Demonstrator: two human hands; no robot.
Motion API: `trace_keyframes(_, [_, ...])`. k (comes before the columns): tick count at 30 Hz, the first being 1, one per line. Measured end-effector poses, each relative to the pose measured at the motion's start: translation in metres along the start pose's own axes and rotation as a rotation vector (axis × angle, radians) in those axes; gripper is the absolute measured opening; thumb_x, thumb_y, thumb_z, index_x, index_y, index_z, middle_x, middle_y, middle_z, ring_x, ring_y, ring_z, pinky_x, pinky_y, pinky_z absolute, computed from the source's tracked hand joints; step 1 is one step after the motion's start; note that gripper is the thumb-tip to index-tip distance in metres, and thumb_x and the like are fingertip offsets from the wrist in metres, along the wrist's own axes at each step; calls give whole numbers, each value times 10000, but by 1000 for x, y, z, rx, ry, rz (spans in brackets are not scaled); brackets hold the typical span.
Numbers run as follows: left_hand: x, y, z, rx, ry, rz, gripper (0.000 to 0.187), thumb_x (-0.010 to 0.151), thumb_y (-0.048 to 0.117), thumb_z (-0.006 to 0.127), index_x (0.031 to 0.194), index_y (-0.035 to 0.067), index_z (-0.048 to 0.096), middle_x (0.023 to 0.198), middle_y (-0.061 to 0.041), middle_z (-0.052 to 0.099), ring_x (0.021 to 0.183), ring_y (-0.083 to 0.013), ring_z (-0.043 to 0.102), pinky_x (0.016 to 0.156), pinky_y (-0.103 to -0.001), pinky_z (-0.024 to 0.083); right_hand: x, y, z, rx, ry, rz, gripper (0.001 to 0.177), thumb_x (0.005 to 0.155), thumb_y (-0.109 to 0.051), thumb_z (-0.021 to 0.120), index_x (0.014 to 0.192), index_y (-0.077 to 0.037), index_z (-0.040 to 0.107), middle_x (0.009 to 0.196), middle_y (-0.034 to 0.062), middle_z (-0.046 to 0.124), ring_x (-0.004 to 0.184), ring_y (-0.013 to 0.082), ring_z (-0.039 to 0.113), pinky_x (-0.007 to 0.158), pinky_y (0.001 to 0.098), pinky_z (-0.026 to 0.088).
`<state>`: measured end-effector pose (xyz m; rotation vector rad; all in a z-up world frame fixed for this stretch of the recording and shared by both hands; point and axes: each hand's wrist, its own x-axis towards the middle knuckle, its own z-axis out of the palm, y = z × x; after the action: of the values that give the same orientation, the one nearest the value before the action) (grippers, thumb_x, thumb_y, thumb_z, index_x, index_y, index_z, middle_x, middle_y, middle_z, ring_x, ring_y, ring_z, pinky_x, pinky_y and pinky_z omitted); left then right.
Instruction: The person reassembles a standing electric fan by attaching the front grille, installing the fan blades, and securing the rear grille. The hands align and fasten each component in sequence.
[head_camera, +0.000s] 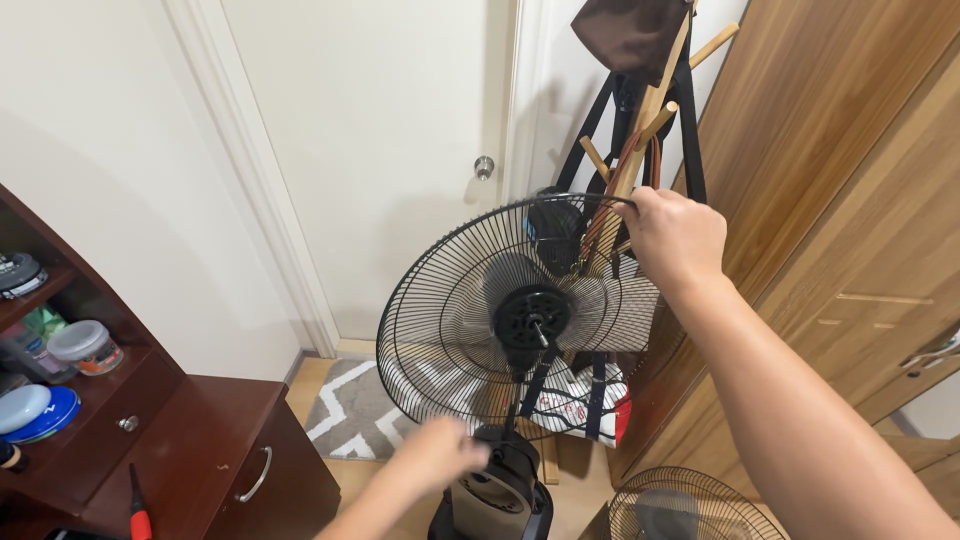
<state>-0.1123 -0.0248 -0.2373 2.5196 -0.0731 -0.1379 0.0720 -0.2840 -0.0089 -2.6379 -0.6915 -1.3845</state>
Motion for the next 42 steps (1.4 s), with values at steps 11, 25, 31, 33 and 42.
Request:
trace_keyframes(11, [52, 149, -225, 344, 674, 309, 580, 715, 287, 842, 1159, 38, 564, 1044, -169, 696, 1014, -408, 643, 809, -515, 508, -20, 14, 7, 64, 21, 75, 281, 1004, -340, 714, 840, -113, 708, 807, 50, 706, 710, 297, 681, 566, 427, 493])
trace_keyframes(25, [81, 128, -213, 357, 586, 215, 275, 873, 27, 531, 1071, 111, 702, 884, -199, 729, 858, -399, 703, 766, -513, 547, -27, 4, -1, 102, 221, 33, 193, 982, -310, 736, 929, -125, 716, 937, 39, 730, 741, 268, 688, 604, 392, 529])
trace_keyframes(31, [85, 124, -217, 324, 592, 213, 233, 892, 64, 550, 1056, 111, 709, 887, -195, 730, 862, -388, 707, 765, -507, 547, -79, -37, 28, 357, 90, 334, 257, 990, -304, 649, 900, -71, 712, 849, 151, 706, 739, 295, 680, 656, 431, 543])
trace_keyframes(33, [86, 122, -218, 319, 581, 212, 210, 906, 86, 554, 1046, 104, 709, 891, -191, 732, 868, -386, 708, 768, -506, 546, -96, -59, 60, 439, -442, 487, 436, 989, -424, 586, 839, -46, 742, 762, 124, 695, 723, 295, 681, 721, 460, 534])
trace_keyframes(42, [86, 115, -215, 284, 585, 308, 249, 923, 80, 519, 1091, 96, 703, 909, -201, 731, 868, -395, 710, 767, -500, 555, -125, -73, 109, 975, -858, 958, 352, 948, -300, 680, 760, -5, 720, 648, 66, 613, 604, 177, 516, 595, 336, 441])
